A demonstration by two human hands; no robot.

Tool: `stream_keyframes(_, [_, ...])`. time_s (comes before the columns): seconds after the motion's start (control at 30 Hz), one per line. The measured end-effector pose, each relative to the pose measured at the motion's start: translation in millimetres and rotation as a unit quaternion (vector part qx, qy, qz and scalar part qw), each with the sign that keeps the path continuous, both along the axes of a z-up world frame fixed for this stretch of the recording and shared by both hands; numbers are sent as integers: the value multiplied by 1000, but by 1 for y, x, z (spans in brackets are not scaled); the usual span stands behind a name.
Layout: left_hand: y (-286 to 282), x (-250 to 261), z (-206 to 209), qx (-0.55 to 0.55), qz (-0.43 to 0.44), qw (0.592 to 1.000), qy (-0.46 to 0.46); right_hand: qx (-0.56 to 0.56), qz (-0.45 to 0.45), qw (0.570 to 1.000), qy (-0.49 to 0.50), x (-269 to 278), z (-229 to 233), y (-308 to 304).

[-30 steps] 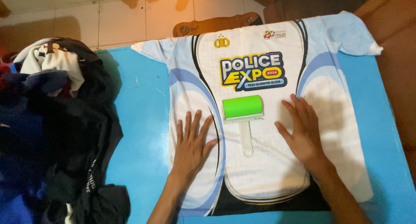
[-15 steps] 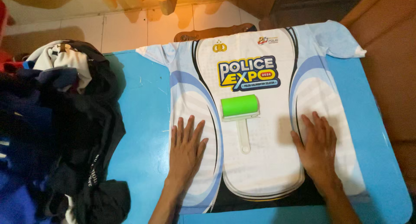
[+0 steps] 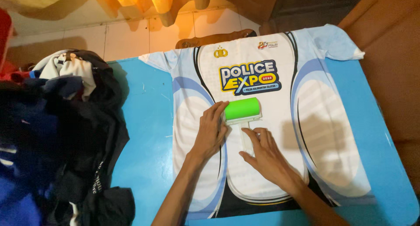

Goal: The person uses a green lint roller to remove lint from a white and light blue polo shirt laid flat on a blue table. The person rolls over the front, sleeves, and collar, then flips the shirt to roll the back before folding it.

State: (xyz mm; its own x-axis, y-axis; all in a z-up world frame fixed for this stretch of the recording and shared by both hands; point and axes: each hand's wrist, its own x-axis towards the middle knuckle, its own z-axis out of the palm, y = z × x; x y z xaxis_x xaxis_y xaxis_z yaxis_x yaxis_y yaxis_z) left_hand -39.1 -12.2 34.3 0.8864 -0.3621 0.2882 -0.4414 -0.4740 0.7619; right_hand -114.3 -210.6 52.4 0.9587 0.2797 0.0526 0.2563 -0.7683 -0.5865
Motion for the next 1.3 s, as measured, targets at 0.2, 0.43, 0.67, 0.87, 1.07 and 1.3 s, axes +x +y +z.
stream_keyframes(0.2, [1,0,-4,5,23,1000,18,110,-84,988,63,-6,5,5])
stream_keyframes(0.43, [-1,2,-5,-9,31,999,19,170,-84,981,-26,-6,3,11])
stream_keyframes(0.67, [1,3,-5,-28,37,998,46,104,-25,992,-69,5,8,5])
stream_keyframes(0.87, [3,3,-1,-21,17,999,23,82,-54,993,-67,15,16,8])
stream_keyframes(1.07, [3,3,-3,-13,19,999,40,67,-75,994,-37,15,23,14])
stream_keyframes(1.3, [1,-2,-15,-75,82,992,62,47,-57,994,-78,54,13,18])
